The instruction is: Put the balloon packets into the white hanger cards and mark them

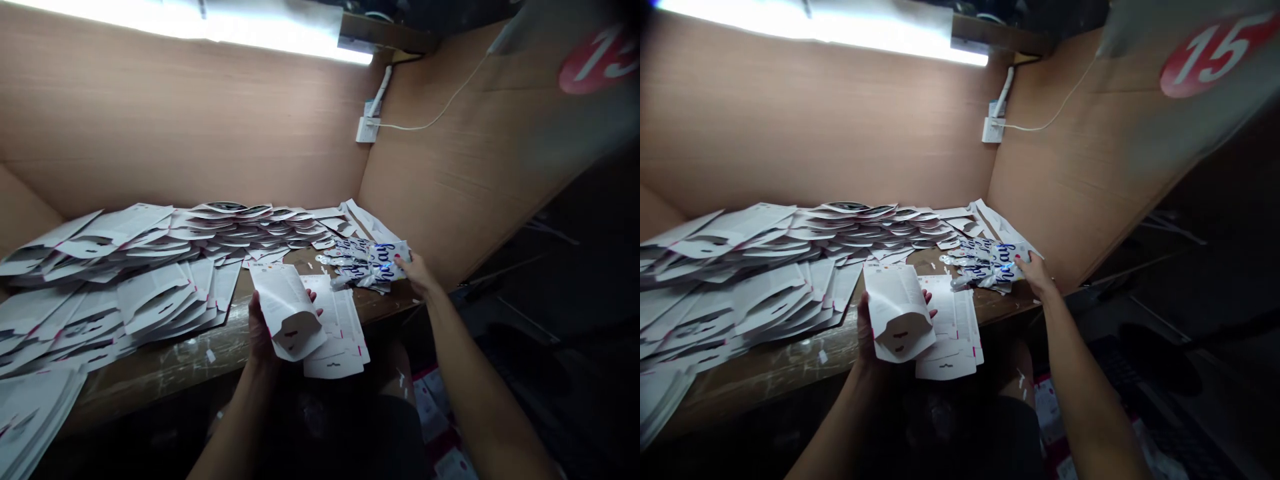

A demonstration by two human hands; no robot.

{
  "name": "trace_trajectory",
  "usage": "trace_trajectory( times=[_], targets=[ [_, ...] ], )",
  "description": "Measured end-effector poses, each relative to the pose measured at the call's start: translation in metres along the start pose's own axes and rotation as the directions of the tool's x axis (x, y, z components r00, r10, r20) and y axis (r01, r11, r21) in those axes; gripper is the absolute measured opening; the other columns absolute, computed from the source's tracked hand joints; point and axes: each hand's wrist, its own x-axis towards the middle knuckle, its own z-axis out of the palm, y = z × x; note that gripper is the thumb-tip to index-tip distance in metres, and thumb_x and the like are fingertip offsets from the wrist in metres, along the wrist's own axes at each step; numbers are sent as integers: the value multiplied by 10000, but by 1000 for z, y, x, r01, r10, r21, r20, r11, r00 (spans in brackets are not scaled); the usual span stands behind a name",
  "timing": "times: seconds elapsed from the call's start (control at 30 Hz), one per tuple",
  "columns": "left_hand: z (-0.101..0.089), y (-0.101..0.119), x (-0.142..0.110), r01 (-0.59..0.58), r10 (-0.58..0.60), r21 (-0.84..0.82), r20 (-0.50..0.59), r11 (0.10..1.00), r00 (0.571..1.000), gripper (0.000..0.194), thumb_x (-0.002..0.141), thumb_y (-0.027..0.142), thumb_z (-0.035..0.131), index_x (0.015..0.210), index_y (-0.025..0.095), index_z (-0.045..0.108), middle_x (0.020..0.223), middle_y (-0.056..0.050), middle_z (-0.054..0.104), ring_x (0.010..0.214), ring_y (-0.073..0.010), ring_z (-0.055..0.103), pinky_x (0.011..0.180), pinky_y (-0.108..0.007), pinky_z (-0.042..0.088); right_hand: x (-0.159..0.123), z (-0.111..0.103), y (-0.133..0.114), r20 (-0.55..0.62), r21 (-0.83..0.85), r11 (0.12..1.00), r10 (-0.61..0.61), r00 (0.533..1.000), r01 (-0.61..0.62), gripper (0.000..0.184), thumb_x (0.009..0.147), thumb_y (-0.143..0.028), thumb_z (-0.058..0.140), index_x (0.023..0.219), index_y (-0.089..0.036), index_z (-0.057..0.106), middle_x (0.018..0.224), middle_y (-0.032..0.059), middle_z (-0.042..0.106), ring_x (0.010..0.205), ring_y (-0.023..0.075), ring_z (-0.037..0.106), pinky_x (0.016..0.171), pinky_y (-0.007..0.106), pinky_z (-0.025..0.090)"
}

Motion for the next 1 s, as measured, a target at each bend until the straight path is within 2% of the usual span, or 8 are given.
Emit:
trace_trajectory(
  times=[0.13,0.2,0.33,0.43,0.5,0.77,0.9,1.0],
  targets=[
    [2,1,10,-86,84,-16,-85,996,993,863,863,727,643,1523,188,501,1215,-177,756,1173,-416,712,1072,-721,478,-60,10,-5,-53,367,908,-196,979,202,551,849,-539,752,1258,-196,618,1101,118,778,897,255,764,817,431,640],
    [5,-3,15,-117,115,-18,-95,993,989,797,863,714,648,1469,205,560,1177,-151,768,1123,-409,730,1049,-716,497,-110,20,-10,-121,389,818,-410,904,423,445,942,-501,695,1291,-232,632,1160,118,773,959,284,779,826,452,658],
    [14,-11,20,-108,106,-21,-84,994,991,772,857,717,652,1412,183,605,1134,-154,772,1076,-397,742,1029,-692,519,-191,40,-25,93,292,615,-781,618,733,279,966,-337,717,1239,-279,716,1208,99,788,1123,317,764,935,459,661],
    [17,-13,17,-98,95,-33,-81,995,992,789,867,748,620,1405,172,605,1113,-162,770,1089,-389,736,1033,-715,506,-207,48,-36,241,224,404,-905,351,887,375,992,-135,646,1353,-231,659,1296,140,758,1252,304,712,1030,496,627],
    [18,-13,14,-123,120,-28,-97,992,988,781,874,749,612,1410,181,603,1105,-154,770,1097,-387,734,1025,-725,509,-204,51,-41,305,136,299,-920,247,945,406,1008,-69,588,1405,-152,609,1306,197,741,1303,306,680,1051,501,615],
    [15,-4,5,-173,171,2,-148,985,974,770,880,749,601,1407,188,598,1106,-144,763,1071,-373,748,978,-699,564,-201,51,-59,470,49,182,-872,139,982,233,1018,-62,581,1232,-77,674,1218,200,763,1193,297,730,1054,457,609],
    [17,-2,1,-150,156,50,-183,987,971,779,873,762,597,1326,130,644,1100,-180,766,1030,-369,752,937,-658,606,-202,49,-67,525,20,175,-840,139,984,230,1027,-73,569,1229,-81,678,1195,183,764,1133,297,740,1015,454,617],
    [22,-9,1,-153,171,100,-211,983,963,758,876,741,615,1252,86,681,1093,-199,766,1012,-348,747,918,-595,636,-205,56,-70,536,-45,224,-817,213,974,265,1035,-65,523,1253,-95,671,1162,173,765,1072,289,749,939,429,633]
  ],
)
